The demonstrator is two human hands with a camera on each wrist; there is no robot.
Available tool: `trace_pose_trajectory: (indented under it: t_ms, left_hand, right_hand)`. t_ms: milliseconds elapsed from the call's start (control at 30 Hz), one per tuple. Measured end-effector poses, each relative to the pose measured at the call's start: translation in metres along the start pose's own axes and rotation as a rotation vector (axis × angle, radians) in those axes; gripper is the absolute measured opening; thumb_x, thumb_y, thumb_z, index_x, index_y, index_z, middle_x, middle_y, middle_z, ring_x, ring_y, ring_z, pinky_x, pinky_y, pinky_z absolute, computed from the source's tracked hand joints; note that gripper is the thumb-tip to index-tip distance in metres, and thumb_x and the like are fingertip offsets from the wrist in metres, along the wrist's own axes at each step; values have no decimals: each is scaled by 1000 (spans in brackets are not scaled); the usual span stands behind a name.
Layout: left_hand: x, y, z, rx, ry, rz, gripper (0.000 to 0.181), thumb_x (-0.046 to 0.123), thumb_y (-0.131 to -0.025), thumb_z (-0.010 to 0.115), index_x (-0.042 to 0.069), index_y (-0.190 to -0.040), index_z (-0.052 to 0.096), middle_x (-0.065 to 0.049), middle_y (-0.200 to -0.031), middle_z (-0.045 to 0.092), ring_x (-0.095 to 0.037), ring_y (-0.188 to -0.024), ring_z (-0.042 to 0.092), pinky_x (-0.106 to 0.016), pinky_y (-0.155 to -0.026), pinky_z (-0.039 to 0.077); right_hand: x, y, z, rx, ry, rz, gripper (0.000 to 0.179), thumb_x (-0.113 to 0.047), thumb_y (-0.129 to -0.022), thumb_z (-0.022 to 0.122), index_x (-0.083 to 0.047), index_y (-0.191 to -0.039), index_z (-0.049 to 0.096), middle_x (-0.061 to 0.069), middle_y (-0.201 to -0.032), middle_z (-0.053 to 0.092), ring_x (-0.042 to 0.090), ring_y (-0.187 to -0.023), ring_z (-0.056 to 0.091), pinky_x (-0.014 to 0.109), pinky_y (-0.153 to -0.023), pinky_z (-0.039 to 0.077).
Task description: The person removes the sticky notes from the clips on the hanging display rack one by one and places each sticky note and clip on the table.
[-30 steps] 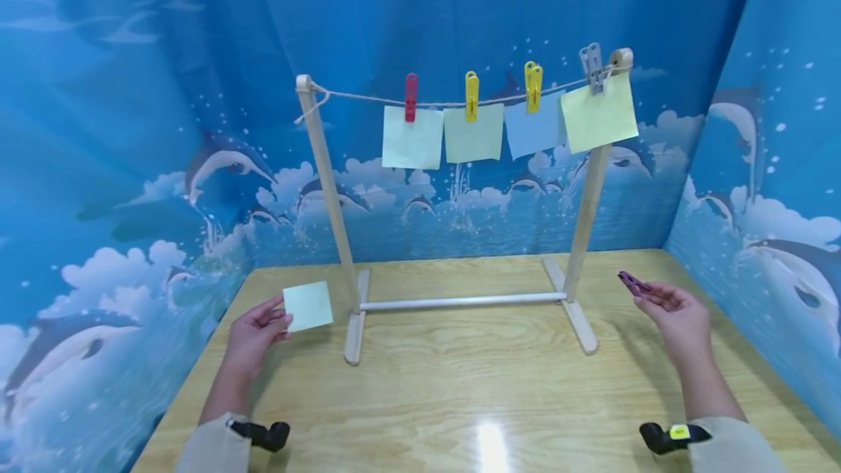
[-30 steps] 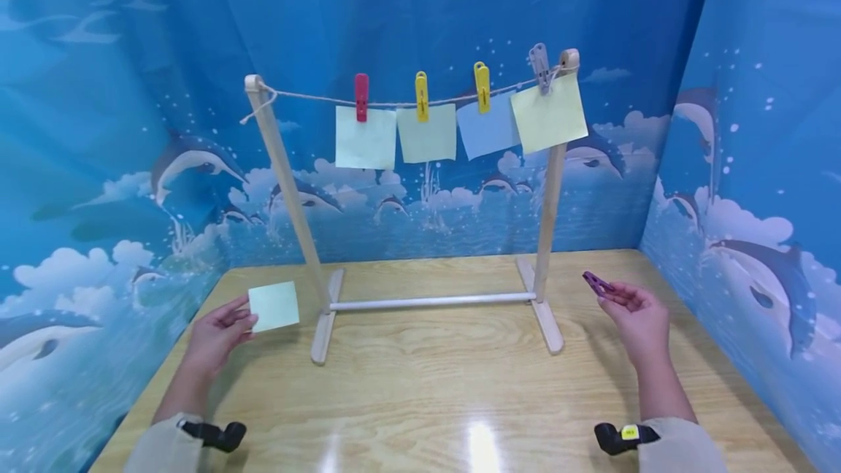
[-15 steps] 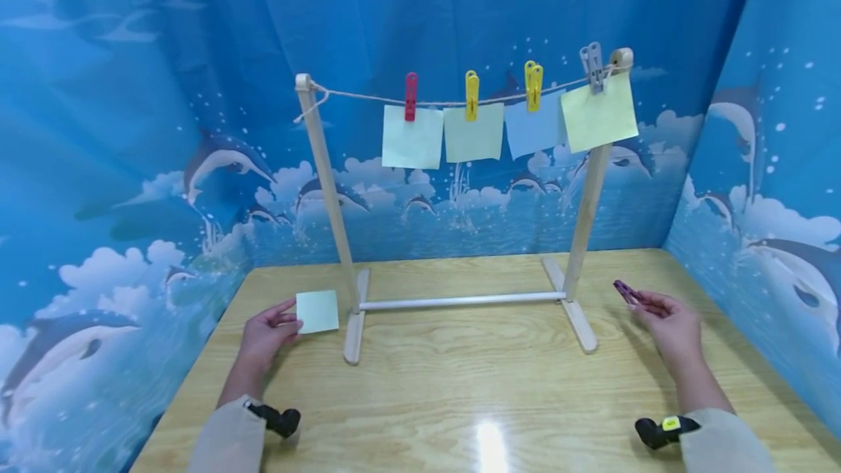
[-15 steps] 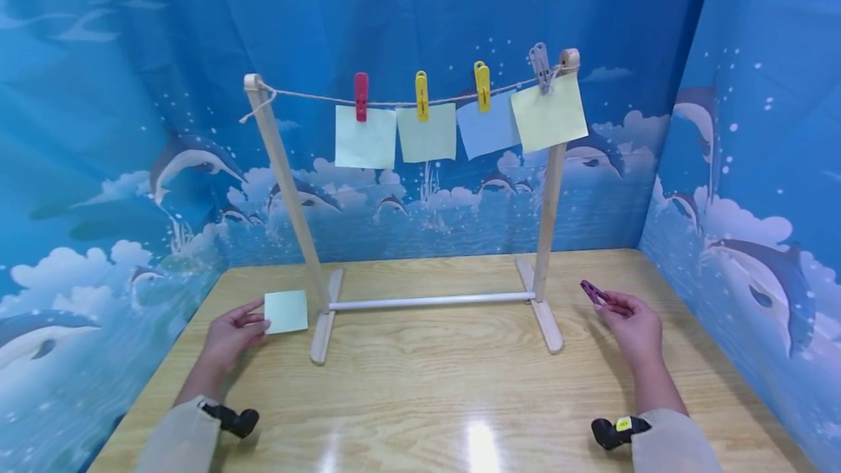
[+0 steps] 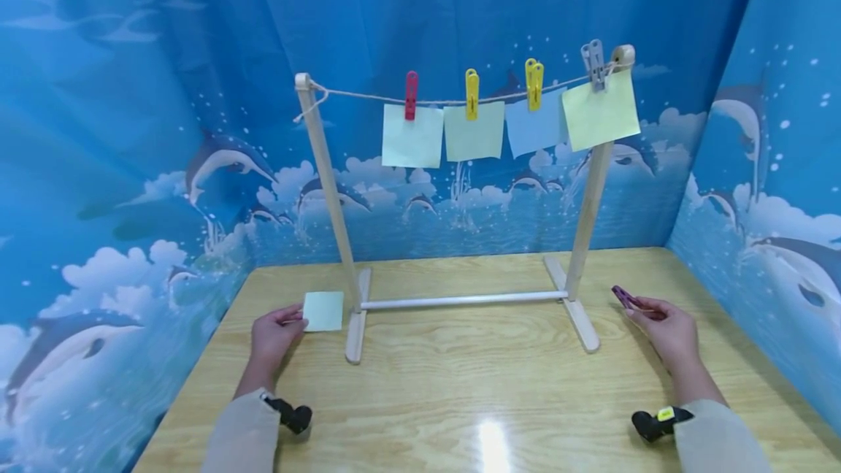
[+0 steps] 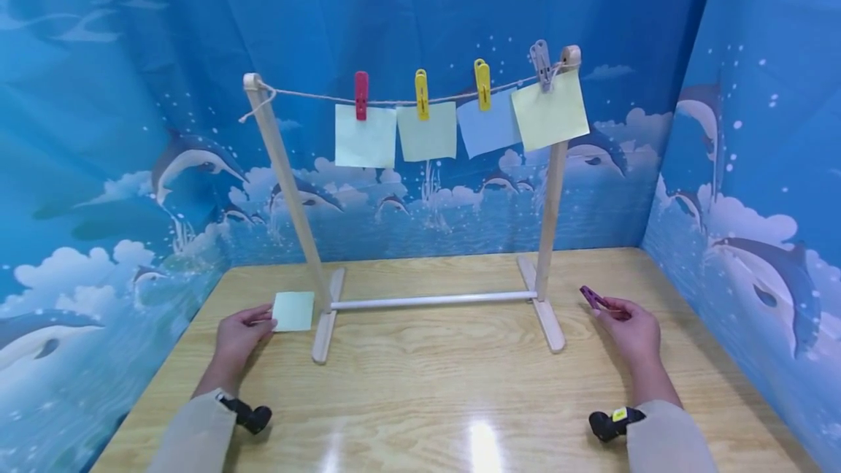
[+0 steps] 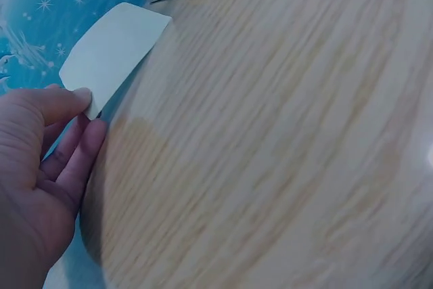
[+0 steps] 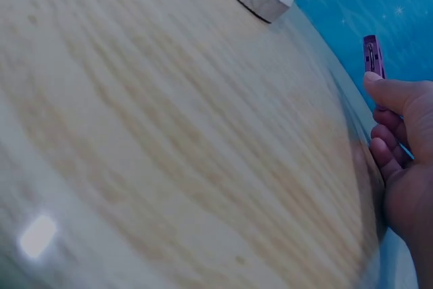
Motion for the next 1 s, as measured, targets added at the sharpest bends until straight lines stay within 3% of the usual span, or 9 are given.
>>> trace_pose_trajectory:
  t_ms: [167, 367, 500, 633, 767, 1000]
  left_hand:
    - [-5, 2, 3, 15, -130, 40, 36, 5, -86, 72, 0, -121, 65, -17, -112, 69, -20, -97, 65, -23, -78, 55]
    - [-10, 5, 4, 49, -185, 62, 33, 9, -89, 71, 2, -120, 66, -15, -110, 69, -27, -102, 64, -37, -88, 54]
    - [-12, 6, 5, 82, -183, 70, 31, 10, -87, 72, 1, -117, 68, -15, -107, 70, -23, -95, 66, -28, -81, 55]
    - [-13, 7, 6, 110, -181, 83, 29, 9, -86, 73, 0, -113, 70, -15, -103, 71, -17, -87, 66, -18, -71, 52]
    - [-14, 8, 7, 136, -188, 89, 26, 11, -87, 74, 0, -111, 71, -14, -99, 72, -15, -83, 65, -18, -68, 51]
    - [-15, 7, 7, 140, -186, 91, 27, 11, -86, 74, 0, -111, 70, -15, -99, 71, -16, -83, 65, -19, -66, 52]
  right_hand:
    - [2, 0, -1, -6, 77, -54, 48, -28, -90, 72, 6, -122, 62, 24, -106, 68, -9, -71, 51, 11, -60, 45]
    - [1, 3, 1, 2, 168, -97, 47, -28, -90, 72, 7, -119, 63, 27, -104, 64, 19, -79, 60, 16, -57, 44]
    - [-1, 5, 3, 30, 199, -107, 43, -23, -89, 73, 9, -117, 63, 29, -105, 63, 34, -86, 61, 21, -60, 45]
    - [-2, 6, 5, 34, 210, -99, 43, -21, -90, 72, 10, -118, 62, 32, -108, 60, 40, -91, 60, 37, -68, 50]
    - [-1, 7, 7, 32, 218, -118, 43, -20, -91, 71, 11, -119, 61, 34, -113, 57, 44, -96, 57, 50, -76, 49]
    - [0, 9, 8, 36, 200, -142, 50, -24, -90, 72, 13, -119, 59, 36, -112, 58, 47, -99, 56, 55, -82, 46]
Point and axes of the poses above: each hand's wrist, its own y-axis away from the middle knuckle, its own z-axis out of the palm, x = y × z, the point moved 1 cm from there along -y, towards the middle knuckle
